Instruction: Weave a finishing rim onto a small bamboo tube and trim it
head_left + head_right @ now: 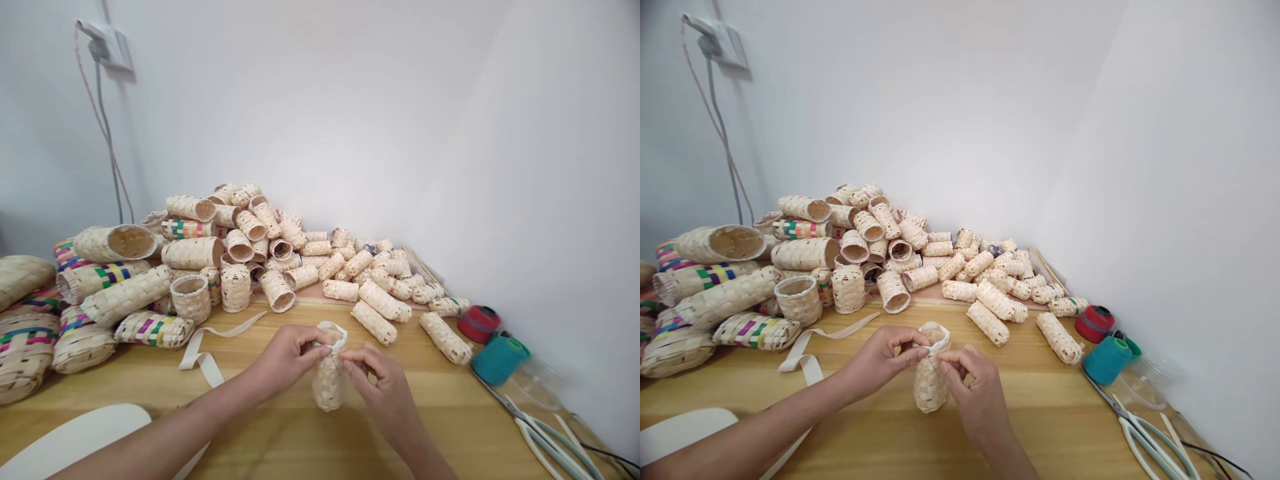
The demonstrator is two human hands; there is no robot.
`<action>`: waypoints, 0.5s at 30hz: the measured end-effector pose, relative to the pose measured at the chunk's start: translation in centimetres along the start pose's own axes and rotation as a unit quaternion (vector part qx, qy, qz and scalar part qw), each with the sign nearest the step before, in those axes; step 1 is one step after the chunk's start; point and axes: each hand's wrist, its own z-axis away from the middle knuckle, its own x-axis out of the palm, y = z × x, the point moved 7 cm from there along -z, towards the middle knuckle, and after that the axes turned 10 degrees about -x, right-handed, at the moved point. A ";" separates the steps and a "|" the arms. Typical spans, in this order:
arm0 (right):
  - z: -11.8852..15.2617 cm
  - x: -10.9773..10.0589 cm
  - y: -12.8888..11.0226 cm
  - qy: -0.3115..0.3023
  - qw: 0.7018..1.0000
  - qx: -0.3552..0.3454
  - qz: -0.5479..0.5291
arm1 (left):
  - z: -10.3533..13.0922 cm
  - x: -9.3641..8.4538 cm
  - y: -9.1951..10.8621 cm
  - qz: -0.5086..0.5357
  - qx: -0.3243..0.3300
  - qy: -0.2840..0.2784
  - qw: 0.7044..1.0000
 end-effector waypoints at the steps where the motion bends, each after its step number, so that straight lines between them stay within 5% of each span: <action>1: 0.0 0.0 -0.1 0.002 1.000 0.001 -0.003 | 0.1 -0.1 0.3 -0.014 0.012 0.006 1.000; 6: 0.2 0.2 -0.3 0.014 0.998 0.031 -0.045 | 1.0 0.2 1.8 -0.137 0.109 0.051 0.983; 10: 0.6 1.1 0.4 0.007 0.992 0.090 -0.091 | 2.4 1.6 2.7 -0.275 0.240 0.102 0.925; 15: 1.1 1.7 1.6 0.016 0.977 0.144 -0.157 | 3.1 2.3 2.5 -0.328 0.284 0.137 0.890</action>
